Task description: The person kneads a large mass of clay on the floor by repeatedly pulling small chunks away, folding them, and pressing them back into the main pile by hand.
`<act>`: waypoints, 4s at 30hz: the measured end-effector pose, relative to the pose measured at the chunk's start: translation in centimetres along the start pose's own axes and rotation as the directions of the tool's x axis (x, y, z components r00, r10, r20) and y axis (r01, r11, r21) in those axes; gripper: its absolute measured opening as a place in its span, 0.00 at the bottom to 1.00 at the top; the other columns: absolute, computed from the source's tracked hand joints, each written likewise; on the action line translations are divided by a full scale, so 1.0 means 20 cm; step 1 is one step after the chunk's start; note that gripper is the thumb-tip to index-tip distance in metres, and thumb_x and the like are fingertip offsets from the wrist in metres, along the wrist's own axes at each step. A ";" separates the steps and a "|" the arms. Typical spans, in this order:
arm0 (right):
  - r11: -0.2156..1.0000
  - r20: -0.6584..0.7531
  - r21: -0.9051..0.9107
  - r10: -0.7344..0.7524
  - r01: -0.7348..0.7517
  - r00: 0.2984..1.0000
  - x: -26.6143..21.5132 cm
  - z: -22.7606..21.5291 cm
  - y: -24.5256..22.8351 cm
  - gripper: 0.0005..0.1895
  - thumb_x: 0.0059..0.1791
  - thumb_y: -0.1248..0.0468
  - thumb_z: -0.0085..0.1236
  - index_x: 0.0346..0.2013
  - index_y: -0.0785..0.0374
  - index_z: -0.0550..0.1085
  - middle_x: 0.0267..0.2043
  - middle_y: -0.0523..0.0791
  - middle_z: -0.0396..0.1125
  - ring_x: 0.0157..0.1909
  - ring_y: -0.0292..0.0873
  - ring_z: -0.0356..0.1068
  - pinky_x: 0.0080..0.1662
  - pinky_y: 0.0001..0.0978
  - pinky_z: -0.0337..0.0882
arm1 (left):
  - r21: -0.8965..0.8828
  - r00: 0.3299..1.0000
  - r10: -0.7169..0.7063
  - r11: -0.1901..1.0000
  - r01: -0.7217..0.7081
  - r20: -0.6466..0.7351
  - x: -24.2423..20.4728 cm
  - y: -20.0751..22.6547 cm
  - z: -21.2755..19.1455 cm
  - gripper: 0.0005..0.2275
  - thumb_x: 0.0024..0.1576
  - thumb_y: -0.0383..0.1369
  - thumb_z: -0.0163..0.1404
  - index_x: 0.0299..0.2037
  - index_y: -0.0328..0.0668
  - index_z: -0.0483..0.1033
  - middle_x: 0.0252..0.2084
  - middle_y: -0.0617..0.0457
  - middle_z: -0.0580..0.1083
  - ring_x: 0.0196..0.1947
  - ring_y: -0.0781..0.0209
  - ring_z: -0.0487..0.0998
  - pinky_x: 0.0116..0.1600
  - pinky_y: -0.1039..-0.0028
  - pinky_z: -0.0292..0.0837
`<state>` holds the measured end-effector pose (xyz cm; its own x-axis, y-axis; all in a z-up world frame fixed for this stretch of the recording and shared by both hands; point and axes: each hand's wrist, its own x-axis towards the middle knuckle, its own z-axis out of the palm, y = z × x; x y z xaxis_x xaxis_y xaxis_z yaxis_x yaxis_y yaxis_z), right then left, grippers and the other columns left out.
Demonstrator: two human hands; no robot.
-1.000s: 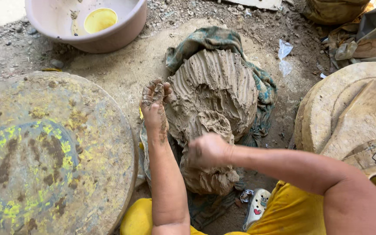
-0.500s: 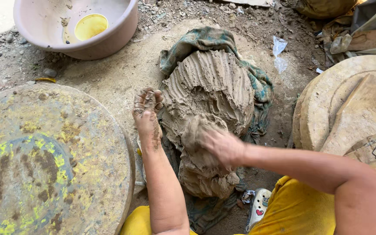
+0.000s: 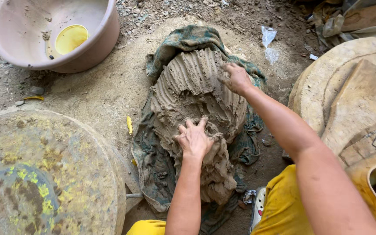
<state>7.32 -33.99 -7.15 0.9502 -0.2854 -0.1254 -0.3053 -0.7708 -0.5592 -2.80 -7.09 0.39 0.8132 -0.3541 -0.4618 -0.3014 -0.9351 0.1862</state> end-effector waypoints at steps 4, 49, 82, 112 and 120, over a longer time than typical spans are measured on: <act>0.923 -0.128 0.377 0.140 -0.083 0.982 0.46 0.23 0.29 0.27 0.53 0.51 0.57 0.64 0.57 0.69 0.72 0.49 0.58 0.71 0.52 0.58 0.70 0.51 0.60 | -0.104 0.987 -0.031 0.995 0.014 -0.157 -0.04 -0.01 0.04 0.35 0.49 0.57 0.62 0.67 0.72 0.62 0.70 0.38 0.55 0.65 0.33 0.60 0.64 0.27 0.54; 0.883 -0.042 0.281 0.402 -0.375 0.915 -0.14 0.19 -0.07 0.21 0.52 0.46 0.56 0.52 0.54 0.79 0.32 0.46 0.72 0.27 0.40 0.60 0.29 0.35 0.60 | -0.069 0.992 -0.062 0.996 0.055 -0.107 0.06 0.03 0.10 0.33 0.50 0.50 0.61 0.68 0.71 0.63 0.68 0.42 0.60 0.70 0.41 0.58 0.70 0.37 0.53; 0.214 -0.091 0.962 -0.324 0.167 0.942 -1.04 -0.32 -1.13 0.25 0.50 0.54 0.55 0.59 0.60 0.69 0.60 0.48 0.64 0.62 0.43 0.66 0.56 0.38 0.77 | -0.514 0.550 -0.321 -0.195 -0.835 -0.771 -0.02 -0.29 -0.12 0.15 0.67 0.29 0.50 0.62 0.36 0.69 0.59 0.42 0.75 0.62 0.50 0.76 0.68 0.57 0.76; 0.527 -0.039 0.833 -0.247 0.168 0.968 -0.83 -0.07 -0.89 0.16 0.49 0.72 0.58 0.52 0.64 0.73 0.49 0.45 0.70 0.51 0.43 0.70 0.59 0.41 0.78 | -0.675 0.701 -0.313 -0.205 -0.709 -0.641 0.13 -0.33 0.10 0.02 0.65 0.15 0.50 0.44 0.25 0.73 0.37 0.52 0.73 0.34 0.62 0.72 0.36 0.74 0.69; 0.180 -0.478 0.788 -0.426 0.589 0.768 -0.88 -0.14 -0.98 0.24 0.44 0.76 0.63 0.52 0.55 0.72 0.68 0.50 0.58 0.71 0.49 0.58 0.68 0.45 0.69 | -0.812 0.848 -0.366 -0.305 -0.498 -0.383 0.01 -0.38 -0.09 0.26 0.60 0.17 0.39 0.71 0.38 0.53 0.53 0.46 0.75 0.40 0.70 0.80 0.45 0.78 0.81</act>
<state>-3.56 -15.49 8.26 0.8299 -0.1629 0.5335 0.5549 0.1419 -0.8198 0.59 -0.07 0.37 0.9907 0.0472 -0.1276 0.0906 0.4712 0.8774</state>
